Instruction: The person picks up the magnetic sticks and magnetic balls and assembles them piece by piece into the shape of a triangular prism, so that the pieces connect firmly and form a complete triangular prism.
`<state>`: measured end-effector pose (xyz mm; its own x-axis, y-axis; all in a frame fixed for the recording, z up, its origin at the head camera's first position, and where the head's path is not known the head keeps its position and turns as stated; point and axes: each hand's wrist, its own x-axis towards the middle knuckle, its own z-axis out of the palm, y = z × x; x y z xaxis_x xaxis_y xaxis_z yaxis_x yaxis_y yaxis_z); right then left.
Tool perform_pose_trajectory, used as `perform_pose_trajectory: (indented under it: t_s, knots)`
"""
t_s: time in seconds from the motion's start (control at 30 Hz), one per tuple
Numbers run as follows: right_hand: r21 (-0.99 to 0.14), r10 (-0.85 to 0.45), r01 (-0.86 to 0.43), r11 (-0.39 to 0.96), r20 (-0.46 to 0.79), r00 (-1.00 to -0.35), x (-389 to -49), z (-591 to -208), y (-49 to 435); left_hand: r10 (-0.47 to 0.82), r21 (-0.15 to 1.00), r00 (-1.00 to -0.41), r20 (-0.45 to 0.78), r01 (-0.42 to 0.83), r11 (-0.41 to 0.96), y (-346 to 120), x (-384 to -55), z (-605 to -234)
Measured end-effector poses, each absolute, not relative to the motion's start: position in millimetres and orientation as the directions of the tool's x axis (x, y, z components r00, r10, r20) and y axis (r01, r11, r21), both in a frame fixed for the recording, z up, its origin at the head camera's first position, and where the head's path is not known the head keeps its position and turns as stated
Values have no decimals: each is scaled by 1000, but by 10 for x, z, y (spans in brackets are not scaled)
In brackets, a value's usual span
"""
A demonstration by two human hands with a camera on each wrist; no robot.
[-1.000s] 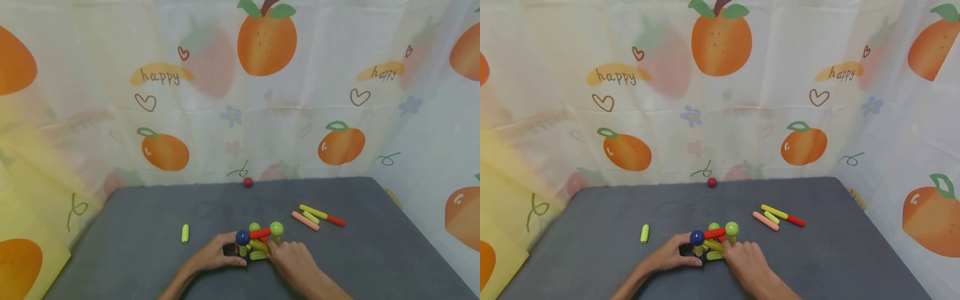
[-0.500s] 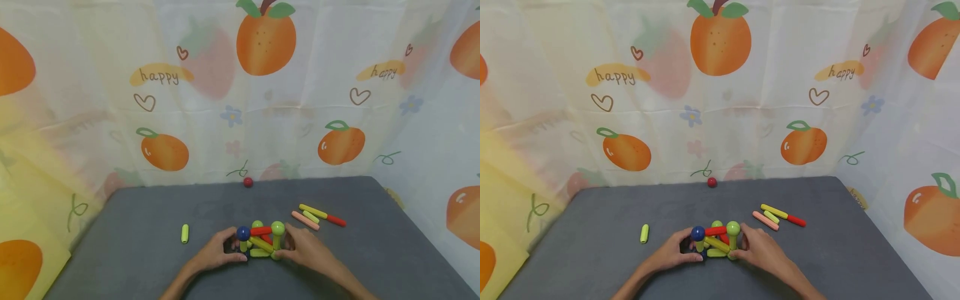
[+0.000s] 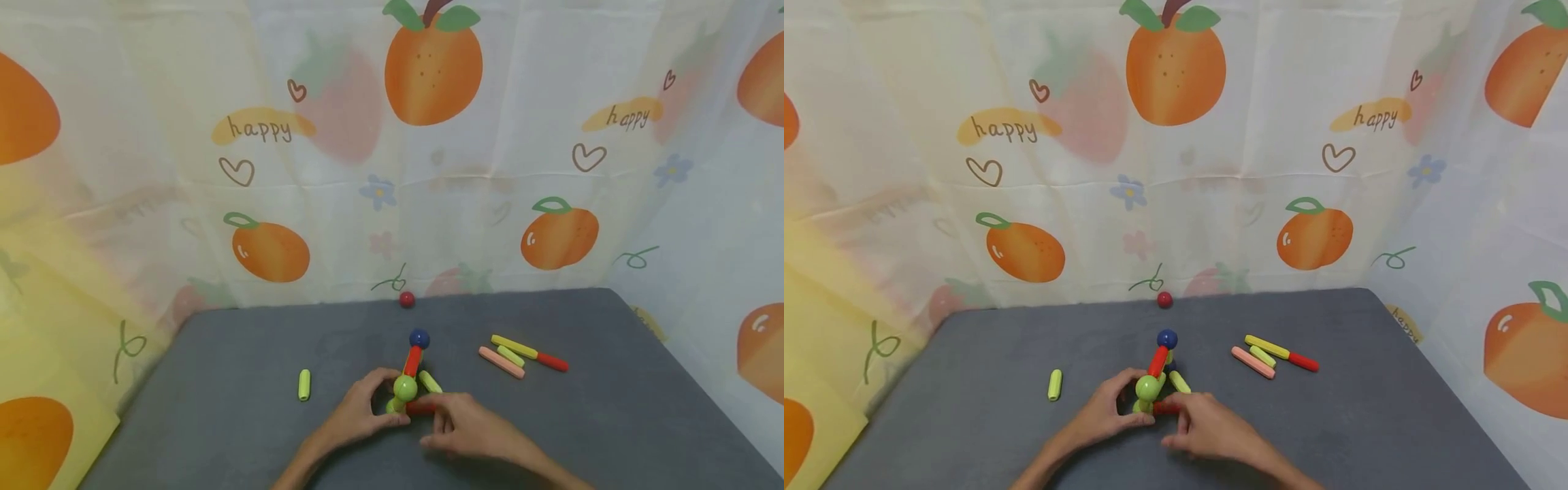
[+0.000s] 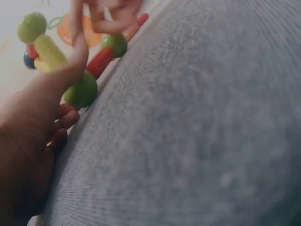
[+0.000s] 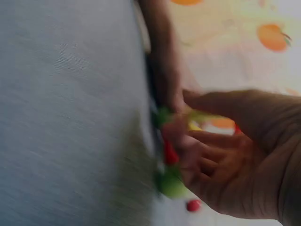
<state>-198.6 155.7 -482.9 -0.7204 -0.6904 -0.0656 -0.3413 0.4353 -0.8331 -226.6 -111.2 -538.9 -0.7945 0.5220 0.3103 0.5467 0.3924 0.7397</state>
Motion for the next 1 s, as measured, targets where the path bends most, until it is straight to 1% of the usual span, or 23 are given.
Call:
perform_pose_trajectory:
  t_s: [0.1, 0.13, 0.2, 0.27, 0.37, 0.43, 0.5, 0.63, 0.77, 1.0]
  knots:
    - [-803, -526, -293, 519, -30, -850, -2129, -4587, 1582, 448, 766, -828, 338, 519, 380, -1120, -2341, -5389]
    - [-777, -483, -297, 555, -10, -876, -2213, -4548, 1601, 426, 769, -839, 339, 508, 388, -1126, -2372, -5385]
    - [-734, -432, -290, 615, -5, -902, -2398, -4511, 1631, 398, 770, -856, 330, 488, 412, -1130, -2442, -5371]
    - [-717, -442, -283, 637, -39, -896, -2586, -4528, 1653, 396, 771, -864, 312, 474, 425, -1114, -2522, -5355]
    - [-723, -494, -288, 628, -84, -866, -2823, -4594, 1686, 423, 770, -857, 294, 475, 426, -1062, -2636, -5339]
    - [-731, -520, -291, 617, -101, -848, -2932, -4642, 1712, 433, 792, -860, 269, 454, 409, -1027, -2690, -5329]
    - [-733, -525, -293, 614, -102, -845, -3001, -4672, 1734, 437, 809, -863, 255, 438, 393, -1006, -2720, -5325]
    - [-733, -532, -299, 611, -100, -841, -3006, -4661, 1739, 418, 830, -876, 242, 409, 378, -1000, -2718, -5329]
    - [-730, -552, -328, 600, -82, -830, -2943, -4646, 1717, 403, 814, -873, 276, 435, 384, -1005, -2697, -5352]
    - [-732, -581, -341, 590, -91, -809, -2904, -4643, 1727, 390, 806, -870, 303, 452, 383, -991, -2677, -5387]
